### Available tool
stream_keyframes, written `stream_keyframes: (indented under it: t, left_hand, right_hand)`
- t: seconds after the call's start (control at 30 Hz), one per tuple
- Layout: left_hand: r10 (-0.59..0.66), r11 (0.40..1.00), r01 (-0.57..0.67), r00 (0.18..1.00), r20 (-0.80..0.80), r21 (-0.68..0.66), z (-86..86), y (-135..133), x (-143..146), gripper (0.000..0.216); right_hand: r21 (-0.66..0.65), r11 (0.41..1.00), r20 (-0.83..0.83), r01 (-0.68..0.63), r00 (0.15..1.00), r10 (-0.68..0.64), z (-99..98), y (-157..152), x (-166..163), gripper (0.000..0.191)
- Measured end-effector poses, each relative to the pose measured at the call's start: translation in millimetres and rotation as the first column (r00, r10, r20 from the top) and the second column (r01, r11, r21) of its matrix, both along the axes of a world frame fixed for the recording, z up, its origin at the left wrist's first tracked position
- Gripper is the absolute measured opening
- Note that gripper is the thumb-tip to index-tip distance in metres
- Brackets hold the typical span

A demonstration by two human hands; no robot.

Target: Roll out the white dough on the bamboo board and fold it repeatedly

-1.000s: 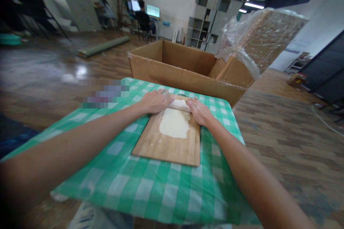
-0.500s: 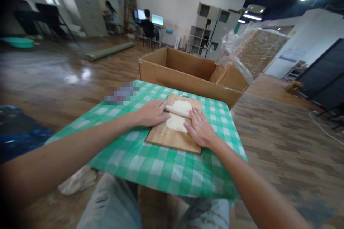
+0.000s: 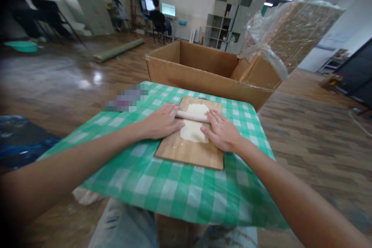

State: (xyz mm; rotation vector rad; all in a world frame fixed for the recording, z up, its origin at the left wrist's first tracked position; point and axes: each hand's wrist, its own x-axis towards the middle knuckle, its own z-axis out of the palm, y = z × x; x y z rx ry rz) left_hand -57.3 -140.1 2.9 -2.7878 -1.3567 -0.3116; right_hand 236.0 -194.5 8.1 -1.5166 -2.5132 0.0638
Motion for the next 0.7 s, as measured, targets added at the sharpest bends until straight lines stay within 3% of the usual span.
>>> stream_keyframes:
  t: [0.13, 0.3, 0.4, 0.53, 0.7]
  left_hand:
    - [0.072, 0.996, -0.072, 0.997, -0.002, -0.05, 4.7, 45.1, 17.0, 0.089]
    - [0.189, 0.974, -0.189, 0.982, -0.014, -0.126, 6.9, 93.4, 33.1, 0.092]
    - [0.22, 0.961, -0.222, 0.975, -0.031, -0.166, 5.7, 114.3, 39.0, 0.092]
    - [0.224, 0.959, -0.226, 0.974, -0.035, -0.172, 2.6, 124.4, 41.3, 0.089]
    - [0.192, 0.979, -0.193, 0.981, -0.027, -0.059, 0.4, 106.0, 37.8, 0.085]
  right_hand:
    - [-0.024, 0.999, -0.019, 0.048, 0.999, -0.049, -3.3, 50.0, 3.1, 0.092]
    - [0.057, 0.998, 0.005, -0.01, 1.0, 0.01, -10.6, 106.5, 8.9, 0.082]
    - [0.105, 0.994, 0.02, 0.018, 1.0, -0.02, -14.1, 129.4, 10.6, 0.085]
    - [0.131, 0.99, -0.031, 0.062, 0.998, -0.058, -16.6, 138.7, 10.4, 0.087]
    - [0.175, 0.985, -0.031, 0.011, 0.999, -0.006, -18.9, 121.7, 7.6, 0.084]
